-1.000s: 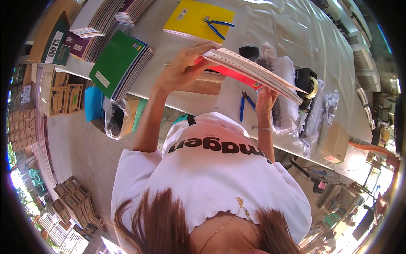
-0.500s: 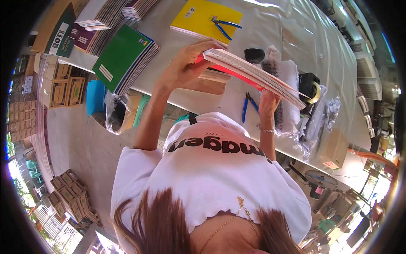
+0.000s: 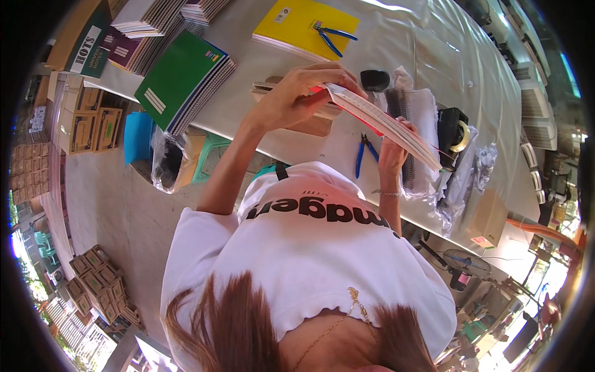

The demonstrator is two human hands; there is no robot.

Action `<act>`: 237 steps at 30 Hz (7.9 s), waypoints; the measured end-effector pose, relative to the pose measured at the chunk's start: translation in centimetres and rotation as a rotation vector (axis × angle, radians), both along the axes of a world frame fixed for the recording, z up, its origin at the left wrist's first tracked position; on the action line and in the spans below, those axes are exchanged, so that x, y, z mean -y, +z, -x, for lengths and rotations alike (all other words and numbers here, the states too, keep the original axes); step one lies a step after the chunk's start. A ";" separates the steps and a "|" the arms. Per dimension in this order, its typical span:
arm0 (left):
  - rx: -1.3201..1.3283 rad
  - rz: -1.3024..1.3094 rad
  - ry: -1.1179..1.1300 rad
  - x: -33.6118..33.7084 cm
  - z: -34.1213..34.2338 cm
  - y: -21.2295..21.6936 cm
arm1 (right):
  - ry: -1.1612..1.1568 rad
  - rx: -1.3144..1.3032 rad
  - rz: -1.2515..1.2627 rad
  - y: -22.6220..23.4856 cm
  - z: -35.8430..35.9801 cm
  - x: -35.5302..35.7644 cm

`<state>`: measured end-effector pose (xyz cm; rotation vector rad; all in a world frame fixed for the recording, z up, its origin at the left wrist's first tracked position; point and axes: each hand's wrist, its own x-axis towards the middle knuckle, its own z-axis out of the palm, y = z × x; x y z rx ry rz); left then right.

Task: The person assembles spiral-bound notebooks by aligning a cover and pages on a wooden stand, threading a plastic coil through the holes, and trimming the excess coil with pliers.

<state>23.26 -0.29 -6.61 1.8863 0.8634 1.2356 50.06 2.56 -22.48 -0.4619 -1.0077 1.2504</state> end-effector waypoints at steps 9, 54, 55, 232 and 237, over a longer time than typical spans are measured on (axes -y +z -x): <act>-0.024 -0.008 -0.052 1.0 -0.5 0.4 | 0.005 0.105 0.043 -1.2 -0.9 0.7; 0.012 0.462 0.546 1.9 15.9 -21.1 | -0.934 1.532 0.111 -1.9 -7.5 -8.8; -0.003 0.379 0.547 1.8 15.5 -19.9 | -1.127 1.557 0.162 -1.2 -8.8 -9.1; -0.621 -0.173 0.635 -0.9 -4.1 -5.0 | 0.023 1.216 -0.442 13.2 5.4 -3.4; -0.672 -0.173 0.621 -0.7 -4.1 -5.2 | 0.090 1.223 -0.280 13.1 5.3 -2.7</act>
